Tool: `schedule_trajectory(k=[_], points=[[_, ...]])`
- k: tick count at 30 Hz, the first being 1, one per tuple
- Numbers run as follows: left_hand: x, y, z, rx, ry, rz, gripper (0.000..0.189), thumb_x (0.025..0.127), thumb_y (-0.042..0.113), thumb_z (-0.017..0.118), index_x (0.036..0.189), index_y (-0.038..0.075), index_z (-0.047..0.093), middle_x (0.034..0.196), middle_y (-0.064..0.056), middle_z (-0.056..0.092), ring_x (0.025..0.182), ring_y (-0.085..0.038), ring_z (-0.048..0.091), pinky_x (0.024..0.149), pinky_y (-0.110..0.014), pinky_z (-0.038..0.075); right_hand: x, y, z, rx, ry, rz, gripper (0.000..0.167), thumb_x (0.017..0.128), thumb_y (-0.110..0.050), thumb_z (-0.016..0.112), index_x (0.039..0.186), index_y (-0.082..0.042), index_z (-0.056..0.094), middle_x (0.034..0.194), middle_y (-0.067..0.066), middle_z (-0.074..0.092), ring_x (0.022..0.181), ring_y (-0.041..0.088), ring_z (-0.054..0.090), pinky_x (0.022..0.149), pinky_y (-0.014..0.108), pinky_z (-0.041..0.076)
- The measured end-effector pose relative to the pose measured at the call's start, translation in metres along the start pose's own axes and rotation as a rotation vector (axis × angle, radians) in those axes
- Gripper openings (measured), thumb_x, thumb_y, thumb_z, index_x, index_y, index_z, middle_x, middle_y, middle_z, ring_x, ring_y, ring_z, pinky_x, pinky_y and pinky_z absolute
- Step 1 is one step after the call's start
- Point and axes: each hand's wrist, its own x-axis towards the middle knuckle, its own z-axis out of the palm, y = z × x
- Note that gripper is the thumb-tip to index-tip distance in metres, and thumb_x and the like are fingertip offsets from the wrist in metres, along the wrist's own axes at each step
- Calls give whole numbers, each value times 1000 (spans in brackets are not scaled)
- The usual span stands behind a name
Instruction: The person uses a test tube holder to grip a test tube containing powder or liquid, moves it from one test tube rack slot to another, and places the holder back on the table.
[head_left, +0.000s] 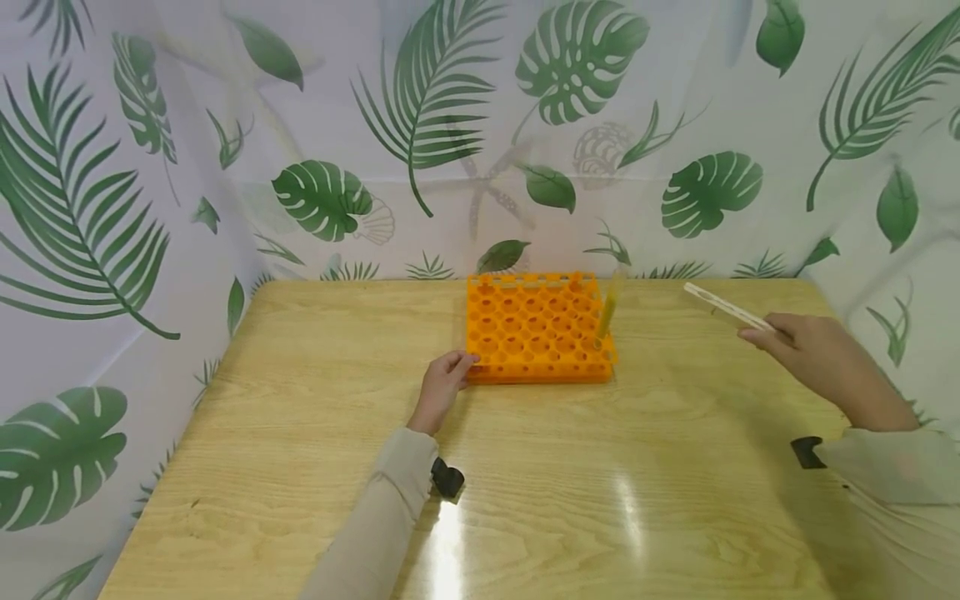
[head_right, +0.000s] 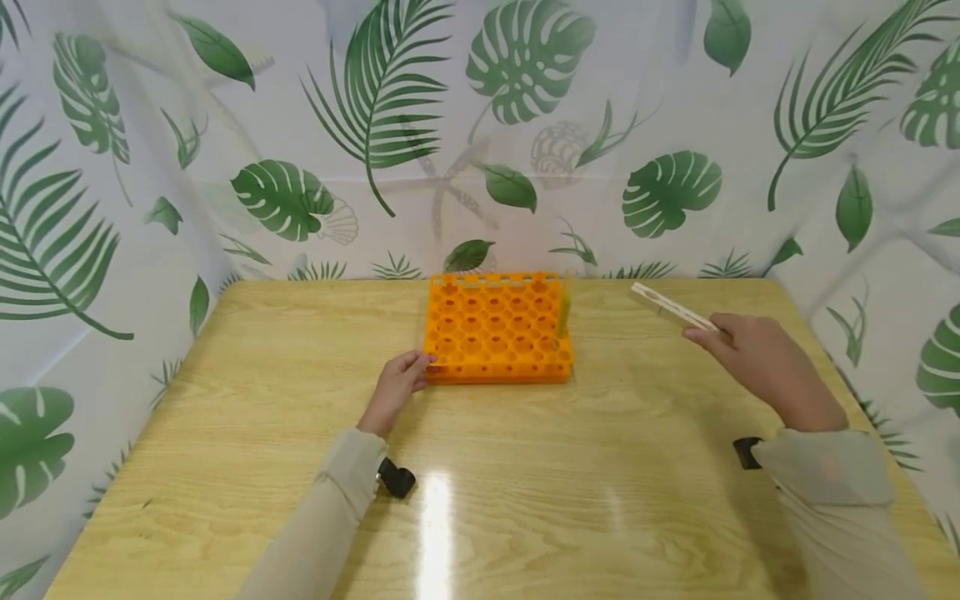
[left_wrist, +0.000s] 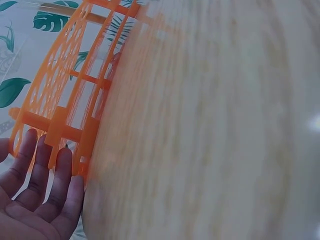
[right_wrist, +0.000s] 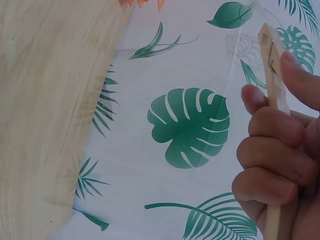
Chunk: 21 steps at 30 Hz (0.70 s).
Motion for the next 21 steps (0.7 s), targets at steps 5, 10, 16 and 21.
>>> schedule_trajectory(k=[5,10,16,21], points=[[-3,2,-1,-4,-13,4,35,100,24,45,114,-5,61,128,-19,57,115,-33,54,94,-46,47,3,-3,-7,-19,-15,24,41,100,-35,43,67,-11,43,53,-3,27,46,6,20,47,25,21],[-14,21,-2,-9,-35,17,33,101,17,43,110,-10,59,127,-24,56,117,-38,54,95,-50,46,8,-5,-13,-35,-28,22,40,101,-36,40,70,-11,41,55,-2,27,47,7,20,49,25,21],[-11,18,-2,-2,-29,27,33,101,18,43,113,-9,59,126,-24,57,116,-38,54,94,-49,47,11,-9,-18,-45,-30,64,41,101,-40,39,73,-10,44,55,0,28,48,9,21,50,27,23],[-3,2,0,10,-20,30,34,101,23,44,108,-7,60,125,-21,58,115,-34,56,93,-46,49,14,-13,-23,-77,-27,71,44,101,-41,38,77,-6,50,56,3,35,51,13,32,55,32,33]])
